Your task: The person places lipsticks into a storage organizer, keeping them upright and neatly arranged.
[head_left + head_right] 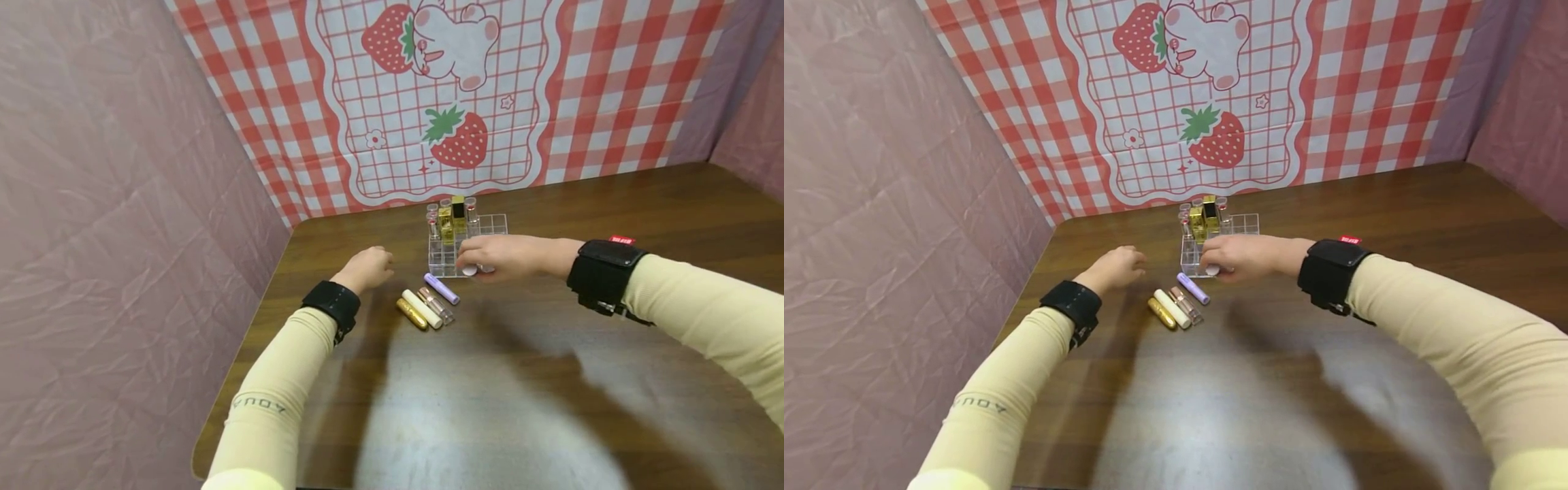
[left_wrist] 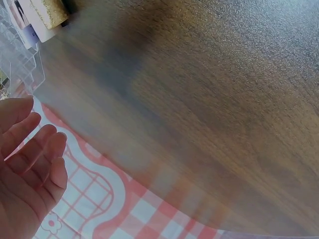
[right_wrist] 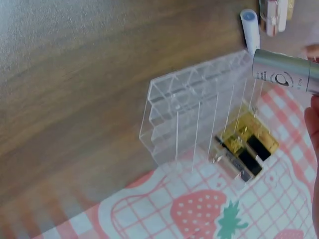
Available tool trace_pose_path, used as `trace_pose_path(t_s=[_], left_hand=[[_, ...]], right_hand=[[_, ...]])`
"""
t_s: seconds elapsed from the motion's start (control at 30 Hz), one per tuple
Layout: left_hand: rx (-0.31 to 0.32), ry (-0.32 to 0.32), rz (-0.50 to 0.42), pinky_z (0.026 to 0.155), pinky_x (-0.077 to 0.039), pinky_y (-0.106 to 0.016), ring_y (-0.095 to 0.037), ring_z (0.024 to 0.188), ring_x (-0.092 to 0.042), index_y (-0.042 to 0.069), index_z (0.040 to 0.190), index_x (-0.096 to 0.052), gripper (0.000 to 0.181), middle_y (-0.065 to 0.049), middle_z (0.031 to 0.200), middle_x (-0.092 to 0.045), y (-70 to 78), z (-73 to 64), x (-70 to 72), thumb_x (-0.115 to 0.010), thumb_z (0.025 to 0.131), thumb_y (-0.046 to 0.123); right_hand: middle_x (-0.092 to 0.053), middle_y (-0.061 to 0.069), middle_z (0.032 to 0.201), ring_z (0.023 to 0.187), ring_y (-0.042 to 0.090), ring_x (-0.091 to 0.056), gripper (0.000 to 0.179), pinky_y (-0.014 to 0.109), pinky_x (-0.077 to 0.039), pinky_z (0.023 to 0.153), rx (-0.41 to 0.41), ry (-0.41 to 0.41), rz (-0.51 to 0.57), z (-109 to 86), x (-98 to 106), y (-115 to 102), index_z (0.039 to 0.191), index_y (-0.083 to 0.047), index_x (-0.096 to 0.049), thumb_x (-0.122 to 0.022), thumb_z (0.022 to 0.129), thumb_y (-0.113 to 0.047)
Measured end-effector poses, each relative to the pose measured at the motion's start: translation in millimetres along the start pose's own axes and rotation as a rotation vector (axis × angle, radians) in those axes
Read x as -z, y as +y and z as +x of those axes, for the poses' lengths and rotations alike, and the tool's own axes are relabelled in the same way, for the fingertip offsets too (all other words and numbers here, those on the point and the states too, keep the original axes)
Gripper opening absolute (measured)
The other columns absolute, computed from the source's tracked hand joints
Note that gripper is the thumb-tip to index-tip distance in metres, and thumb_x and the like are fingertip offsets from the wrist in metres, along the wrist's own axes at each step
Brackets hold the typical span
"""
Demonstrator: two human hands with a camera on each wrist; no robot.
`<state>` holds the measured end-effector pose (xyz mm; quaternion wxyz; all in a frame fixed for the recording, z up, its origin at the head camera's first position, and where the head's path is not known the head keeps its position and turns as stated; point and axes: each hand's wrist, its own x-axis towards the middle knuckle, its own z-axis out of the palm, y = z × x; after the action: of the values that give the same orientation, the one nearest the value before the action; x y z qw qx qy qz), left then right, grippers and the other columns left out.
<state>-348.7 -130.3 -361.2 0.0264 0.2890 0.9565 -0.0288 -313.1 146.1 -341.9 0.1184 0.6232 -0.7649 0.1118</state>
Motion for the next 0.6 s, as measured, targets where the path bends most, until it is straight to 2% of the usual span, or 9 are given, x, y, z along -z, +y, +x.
trace_pose_path(t_s=[0.23,0.33,0.4,0.5,0.6], left_hand=[[-0.017,0.005,0.006,0.087,-0.045,-0.036,-0.024,0.100,-0.057,0.002,0.108,-0.064,0.025,-0.012,0.104,-0.061,2.9,2.9,2.2,-0.057,0.088,0.015],[-0.020,0.005,0.007,0.086,-0.046,-0.036,-0.025,0.100,-0.057,0.002,0.106,-0.064,0.024,-0.012,0.103,-0.061,4.7,4.1,3.2,-0.057,0.088,0.015],[-0.015,0.003,0.009,0.086,-0.046,-0.036,-0.025,0.100,-0.057,0.002,0.106,-0.064,0.024,-0.012,0.103,-0.061,5.1,4.5,3.0,-0.057,0.088,0.015],[-0.003,-0.008,0.014,0.087,-0.045,-0.036,-0.024,0.101,-0.057,0.002,0.107,-0.064,0.024,-0.012,0.104,-0.061,4.4,4.7,1.3,-0.057,0.088,0.015],[0.002,-0.011,0.010,0.086,-0.046,-0.036,-0.024,0.100,-0.057,0.003,0.106,-0.064,0.023,-0.012,0.102,-0.061,3.3,4.5,-1.0,-0.057,0.088,0.015]], right_hand=[[-0.053,0.005,0.094,0.083,0.013,-0.052,0.023,0.031,-0.047,0.070,-0.201,-0.014,0.005,-3.1,13.3,5.7,0.101,-0.003,-0.059,-0.064,0.079,-0.001],[-0.054,0.007,0.094,0.081,0.015,-0.052,0.023,0.032,-0.047,0.069,-0.290,0.013,0.012,-4.2,19.1,11.2,0.102,0.001,-0.059,-0.062,0.080,0.001],[-0.054,0.010,0.093,0.078,0.016,-0.051,0.022,0.033,-0.045,0.066,-0.401,0.056,0.008,-5.3,23.7,17.8,0.103,0.003,-0.059,-0.059,0.081,0.002],[-0.054,0.015,0.093,0.074,0.020,-0.046,0.025,0.035,-0.039,0.064,-0.618,0.125,0.013,-8.3,31.0,29.7,0.108,0.006,-0.058,-0.054,0.084,0.002],[-0.054,0.021,0.097,0.079,0.027,-0.048,0.028,0.039,-0.039,0.068,-0.794,0.180,0.029,-12.6,34.3,41.7,0.113,0.009,-0.056,-0.051,0.086,0.001]])
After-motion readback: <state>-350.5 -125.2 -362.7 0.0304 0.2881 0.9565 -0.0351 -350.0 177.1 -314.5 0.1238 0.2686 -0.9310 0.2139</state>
